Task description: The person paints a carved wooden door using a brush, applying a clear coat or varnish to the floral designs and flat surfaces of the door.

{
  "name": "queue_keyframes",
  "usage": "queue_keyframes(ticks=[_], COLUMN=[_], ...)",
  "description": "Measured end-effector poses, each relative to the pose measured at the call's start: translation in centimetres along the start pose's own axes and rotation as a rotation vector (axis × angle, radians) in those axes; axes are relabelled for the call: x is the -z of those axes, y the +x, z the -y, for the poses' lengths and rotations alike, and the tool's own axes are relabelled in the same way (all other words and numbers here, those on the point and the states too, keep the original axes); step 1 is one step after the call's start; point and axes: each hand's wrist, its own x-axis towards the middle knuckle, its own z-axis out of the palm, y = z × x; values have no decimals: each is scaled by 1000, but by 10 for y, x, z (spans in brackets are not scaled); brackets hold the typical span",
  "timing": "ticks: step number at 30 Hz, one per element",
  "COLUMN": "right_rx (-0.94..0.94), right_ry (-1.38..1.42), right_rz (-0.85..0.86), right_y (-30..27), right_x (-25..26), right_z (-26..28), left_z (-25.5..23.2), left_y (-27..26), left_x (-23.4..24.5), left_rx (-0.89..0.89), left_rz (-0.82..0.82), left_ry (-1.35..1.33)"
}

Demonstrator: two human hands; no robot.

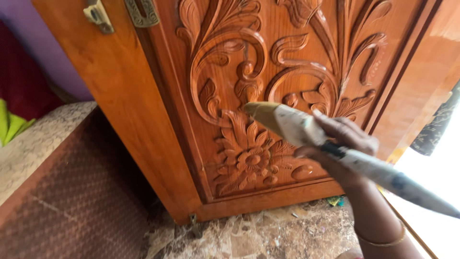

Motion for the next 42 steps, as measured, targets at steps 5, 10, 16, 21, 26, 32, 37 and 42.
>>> queue_keyframes(ticks=[5,10,16,21,26,32,37,42], right_rx=[-29,-48,-15,23,90,31,53,-23], right_ry=[-24,-102,-139,-225,-201,-234,-281,-222], right_rz=[-26,-16,-1,9,17,63,44,95], right_y=[5,5,1,-1,-3,-8,-9,-8], right_x=[16,22,29,37,35,26,12,7], right_z=[-23,-30,-28,-26,-21,-7,-5,7], left_z=[7,39,66,62,45,18,-11,-7], left_y=[21,30,35,51,68,76,64,57], left_x=[-8,-15,-20,-33,-45,-49,-40,-33], left_rx=[1,39,65,54,53,72,63,56], left_rz=[1,-19,-39,-30,-25,-48,-57,-79], left_ry=[33,39,60,87,110,126,159,208])
